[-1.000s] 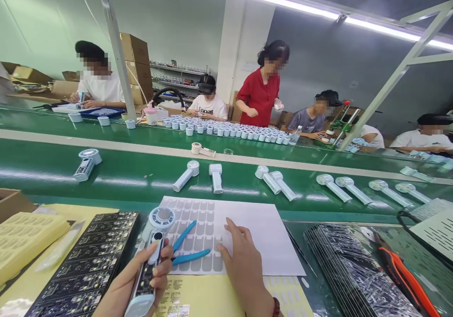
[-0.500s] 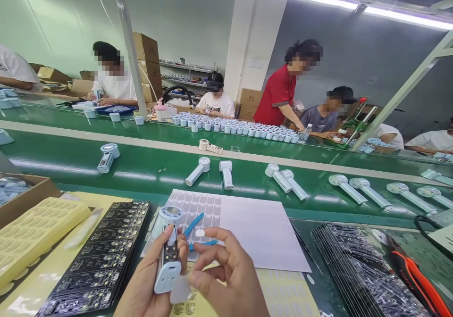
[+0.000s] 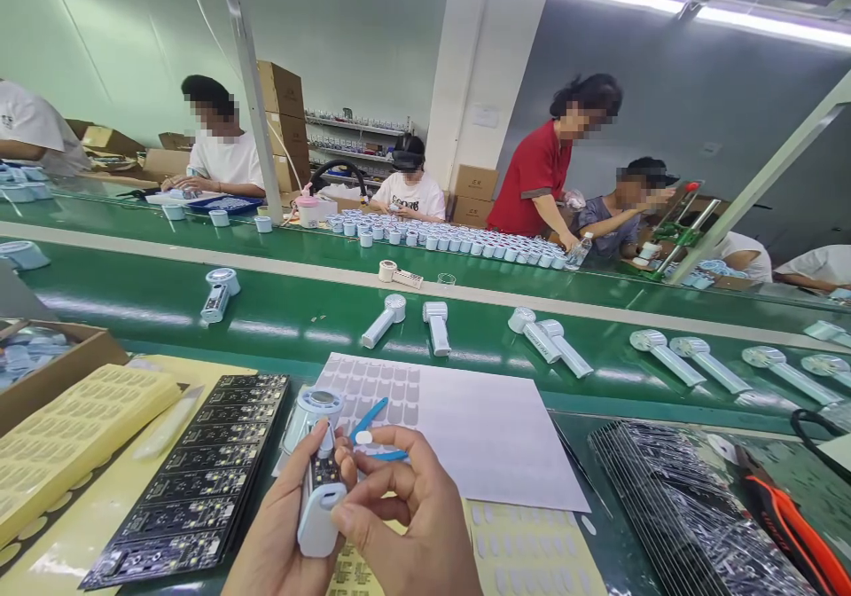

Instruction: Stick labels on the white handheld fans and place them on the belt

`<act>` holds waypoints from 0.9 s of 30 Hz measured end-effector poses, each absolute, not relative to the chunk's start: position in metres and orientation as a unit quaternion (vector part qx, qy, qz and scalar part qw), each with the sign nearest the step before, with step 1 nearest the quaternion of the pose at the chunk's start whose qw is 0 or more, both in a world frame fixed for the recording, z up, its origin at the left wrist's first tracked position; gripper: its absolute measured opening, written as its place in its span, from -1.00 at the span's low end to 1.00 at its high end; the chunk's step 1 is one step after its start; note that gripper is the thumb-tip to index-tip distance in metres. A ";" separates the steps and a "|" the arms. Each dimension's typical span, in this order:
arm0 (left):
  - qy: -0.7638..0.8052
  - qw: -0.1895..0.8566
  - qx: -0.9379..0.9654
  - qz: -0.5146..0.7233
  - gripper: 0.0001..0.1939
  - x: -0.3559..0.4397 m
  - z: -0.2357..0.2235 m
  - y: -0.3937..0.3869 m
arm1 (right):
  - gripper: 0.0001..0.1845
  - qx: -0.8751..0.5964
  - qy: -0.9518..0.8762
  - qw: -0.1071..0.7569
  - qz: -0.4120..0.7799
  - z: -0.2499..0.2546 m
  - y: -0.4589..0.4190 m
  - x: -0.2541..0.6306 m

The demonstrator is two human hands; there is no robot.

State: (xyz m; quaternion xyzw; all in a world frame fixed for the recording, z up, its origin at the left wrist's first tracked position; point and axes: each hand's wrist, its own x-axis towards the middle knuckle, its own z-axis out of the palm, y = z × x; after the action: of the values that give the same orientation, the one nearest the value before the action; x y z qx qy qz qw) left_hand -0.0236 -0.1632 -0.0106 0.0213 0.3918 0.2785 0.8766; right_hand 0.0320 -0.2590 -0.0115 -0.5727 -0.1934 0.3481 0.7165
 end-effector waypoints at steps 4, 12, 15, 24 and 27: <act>0.389 0.880 0.007 0.272 -0.90 -0.024 -0.010 -0.164 | -0.52 -0.569 -0.190 0.722 0.345 -0.013 -0.258 0.031; 0.376 0.884 -0.039 0.273 -0.84 -0.023 -0.011 -0.166 | -0.54 -0.583 -0.215 0.717 0.316 -0.015 -0.260 0.025; 0.390 0.885 -0.014 0.254 -0.80 -0.023 -0.005 -0.171 | -0.44 -0.631 -0.263 0.689 0.243 -0.017 -0.262 0.019; 0.441 0.872 0.040 0.208 -0.80 -0.030 0.008 -0.173 | -0.15 -0.579 -0.211 0.710 0.341 -0.039 -0.265 0.035; 0.454 0.847 0.169 0.220 -0.90 -0.044 -0.018 -0.167 | -0.40 -0.608 -0.222 0.692 0.320 -0.059 -0.273 0.044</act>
State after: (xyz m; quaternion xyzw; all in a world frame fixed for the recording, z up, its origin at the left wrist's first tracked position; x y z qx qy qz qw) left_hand -0.0443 -0.1668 -0.0184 0.1688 0.4537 0.2205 0.8468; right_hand 0.0439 -0.2733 -0.0586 -0.6082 -0.2223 0.3200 0.6916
